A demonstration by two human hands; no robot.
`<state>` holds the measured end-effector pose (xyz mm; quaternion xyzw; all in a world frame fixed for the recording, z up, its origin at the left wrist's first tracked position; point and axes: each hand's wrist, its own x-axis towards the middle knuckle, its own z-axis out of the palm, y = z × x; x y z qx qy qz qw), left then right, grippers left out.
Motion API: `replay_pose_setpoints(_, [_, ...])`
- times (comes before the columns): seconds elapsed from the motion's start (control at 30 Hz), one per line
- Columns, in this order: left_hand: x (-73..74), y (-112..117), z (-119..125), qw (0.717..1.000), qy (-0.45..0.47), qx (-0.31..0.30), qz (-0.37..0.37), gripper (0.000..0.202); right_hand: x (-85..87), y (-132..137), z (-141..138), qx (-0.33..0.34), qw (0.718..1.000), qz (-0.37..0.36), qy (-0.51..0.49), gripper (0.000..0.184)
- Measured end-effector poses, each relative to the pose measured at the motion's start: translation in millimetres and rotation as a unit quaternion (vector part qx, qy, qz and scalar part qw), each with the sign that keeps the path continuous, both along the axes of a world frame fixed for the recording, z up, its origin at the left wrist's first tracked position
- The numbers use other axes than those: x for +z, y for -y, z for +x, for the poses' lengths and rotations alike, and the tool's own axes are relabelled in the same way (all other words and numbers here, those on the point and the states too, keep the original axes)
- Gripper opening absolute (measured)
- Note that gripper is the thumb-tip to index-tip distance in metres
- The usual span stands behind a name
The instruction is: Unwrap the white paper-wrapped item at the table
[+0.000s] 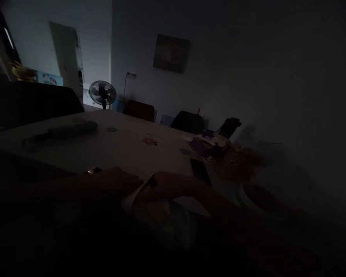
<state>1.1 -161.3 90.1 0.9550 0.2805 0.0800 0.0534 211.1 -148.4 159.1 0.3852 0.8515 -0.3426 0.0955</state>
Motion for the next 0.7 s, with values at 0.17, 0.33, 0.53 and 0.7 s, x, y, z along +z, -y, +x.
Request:
replay_pose_setpoints(0.17, [-0.9, 1.5, -5.0, 1.0, 0.0, -0.004, 0.031, 0.04, -16.1, -3.5, 8.9, -0.048, 0.983, 0.09, -0.15, 0.033])
replay_pose_setpoints(0.33, [-0.4, 1.6, -4.0, 1.0, -0.01, 0.017, 0.01, 0.022, -17.0, -0.6, 9.9, -0.134, 0.974, 0.041, -0.177, 0.03])
replay_pose_setpoints(0.53, [-2.4, 4.1, -7.8, 1.0, -0.003, 0.014, -0.022, 0.026, -11.7, -0.2, 13.6, -0.113, 0.976, -0.038, -0.181, 0.019])
replay_pose_setpoints(0.7, [-14.4, 3.7, 0.3, 0.999, -0.002, 0.035, -0.021, 0.016, 1.6, 6.4, 5.2, -0.166, 0.946, -0.035, -0.276, 0.011])
